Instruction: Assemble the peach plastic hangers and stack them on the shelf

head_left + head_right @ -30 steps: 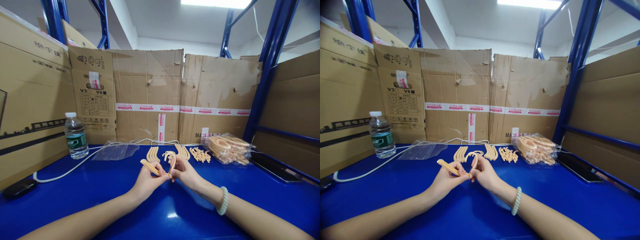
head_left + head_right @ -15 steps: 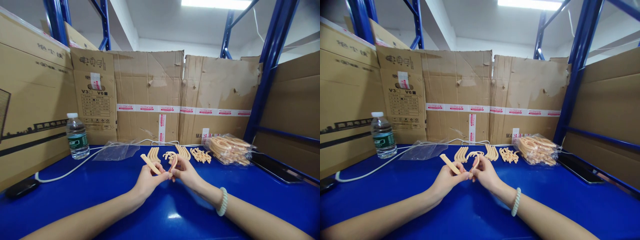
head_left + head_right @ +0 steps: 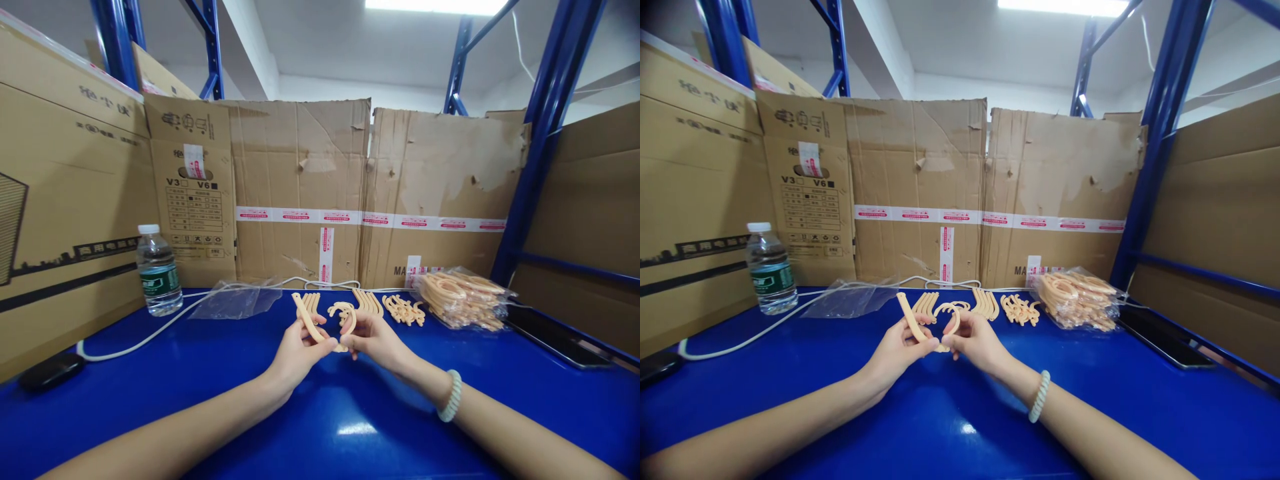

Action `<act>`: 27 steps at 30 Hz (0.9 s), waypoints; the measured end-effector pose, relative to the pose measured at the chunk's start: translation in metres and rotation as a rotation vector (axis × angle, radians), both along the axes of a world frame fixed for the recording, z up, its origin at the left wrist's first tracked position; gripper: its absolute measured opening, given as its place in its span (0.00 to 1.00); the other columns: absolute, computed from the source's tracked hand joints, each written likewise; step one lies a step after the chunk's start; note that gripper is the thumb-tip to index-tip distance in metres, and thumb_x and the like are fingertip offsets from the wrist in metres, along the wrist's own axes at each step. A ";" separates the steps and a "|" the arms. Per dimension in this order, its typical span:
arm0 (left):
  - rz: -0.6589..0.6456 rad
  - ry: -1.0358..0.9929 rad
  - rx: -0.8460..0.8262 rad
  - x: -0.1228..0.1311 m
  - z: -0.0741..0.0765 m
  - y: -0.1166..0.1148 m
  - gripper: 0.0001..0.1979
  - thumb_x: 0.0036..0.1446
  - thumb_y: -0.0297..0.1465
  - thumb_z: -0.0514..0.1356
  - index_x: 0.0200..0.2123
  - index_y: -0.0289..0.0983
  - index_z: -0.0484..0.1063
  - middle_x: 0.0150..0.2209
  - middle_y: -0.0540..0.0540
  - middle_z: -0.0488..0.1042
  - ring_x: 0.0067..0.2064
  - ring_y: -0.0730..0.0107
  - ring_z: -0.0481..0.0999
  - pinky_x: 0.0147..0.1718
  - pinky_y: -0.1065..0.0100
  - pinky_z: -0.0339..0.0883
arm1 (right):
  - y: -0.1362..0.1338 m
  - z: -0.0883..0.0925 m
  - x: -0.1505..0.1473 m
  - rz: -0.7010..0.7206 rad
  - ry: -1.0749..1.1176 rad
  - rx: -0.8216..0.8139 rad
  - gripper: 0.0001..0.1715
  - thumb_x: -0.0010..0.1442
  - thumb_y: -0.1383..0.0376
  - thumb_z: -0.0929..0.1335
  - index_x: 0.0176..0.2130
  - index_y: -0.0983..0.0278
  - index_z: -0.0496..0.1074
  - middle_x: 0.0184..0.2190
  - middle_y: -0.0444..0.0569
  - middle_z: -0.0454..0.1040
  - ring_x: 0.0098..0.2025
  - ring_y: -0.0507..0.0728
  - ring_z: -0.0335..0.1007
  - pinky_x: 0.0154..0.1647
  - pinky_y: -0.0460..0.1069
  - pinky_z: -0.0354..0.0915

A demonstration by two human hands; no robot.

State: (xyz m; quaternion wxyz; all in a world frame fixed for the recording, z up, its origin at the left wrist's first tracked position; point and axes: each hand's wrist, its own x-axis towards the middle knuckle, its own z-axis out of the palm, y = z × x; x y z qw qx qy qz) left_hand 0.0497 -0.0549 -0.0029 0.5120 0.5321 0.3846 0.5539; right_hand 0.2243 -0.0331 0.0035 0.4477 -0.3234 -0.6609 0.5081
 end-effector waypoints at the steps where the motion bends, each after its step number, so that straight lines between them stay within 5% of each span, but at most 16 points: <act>1: -0.009 0.001 -0.005 0.000 0.000 0.000 0.25 0.37 0.28 0.73 0.39 0.35 0.68 0.25 0.55 0.76 0.29 0.72 0.77 0.33 0.71 0.69 | 0.001 0.001 0.001 0.007 -0.017 0.003 0.25 0.40 0.52 0.79 0.28 0.64 0.67 0.20 0.41 0.69 0.22 0.51 0.66 0.22 0.46 0.66; 10: -0.168 0.001 -0.070 0.002 -0.001 0.000 0.19 0.35 0.28 0.74 0.32 0.34 0.71 0.25 0.48 0.79 0.29 0.69 0.77 0.33 0.69 0.69 | 0.006 0.007 0.009 0.031 -0.201 0.075 0.31 0.45 0.42 0.74 0.31 0.65 0.68 0.23 0.44 0.72 0.23 0.53 0.71 0.27 0.50 0.72; 14: -0.186 -0.012 -0.120 0.000 0.003 -0.001 0.14 0.36 0.27 0.73 0.27 0.32 0.74 0.25 0.48 0.79 0.28 0.73 0.74 0.31 0.73 0.66 | 0.021 0.018 0.029 -0.054 -0.349 0.213 0.32 0.58 0.40 0.63 0.32 0.66 0.70 0.26 0.50 0.75 0.26 0.55 0.73 0.28 0.51 0.71; 16: -0.191 -0.028 -0.161 -0.001 0.005 -0.002 0.14 0.35 0.26 0.73 0.30 0.32 0.77 0.26 0.48 0.79 0.28 0.74 0.74 0.32 0.73 0.66 | 0.033 0.022 0.044 -0.157 -0.444 0.322 0.30 0.63 0.44 0.60 0.32 0.66 0.71 0.28 0.52 0.75 0.28 0.56 0.73 0.31 0.52 0.71; 21: -0.220 -0.067 -0.237 0.000 0.003 -0.003 0.16 0.37 0.26 0.73 0.33 0.30 0.80 0.26 0.47 0.78 0.29 0.74 0.74 0.37 0.72 0.69 | 0.053 0.012 0.067 -0.331 -0.781 0.597 0.09 0.61 0.63 0.68 0.37 0.67 0.74 0.38 0.54 0.76 0.47 0.63 0.70 0.51 0.61 0.64; 27: -0.239 -0.119 -0.253 0.001 0.001 -0.001 0.14 0.35 0.27 0.75 0.29 0.31 0.78 0.27 0.46 0.78 0.30 0.72 0.76 0.36 0.71 0.70 | 0.062 -0.010 0.064 -0.301 -1.065 0.757 0.12 0.64 0.68 0.67 0.49 0.67 0.71 0.50 0.53 0.72 0.56 0.62 0.65 0.56 0.62 0.61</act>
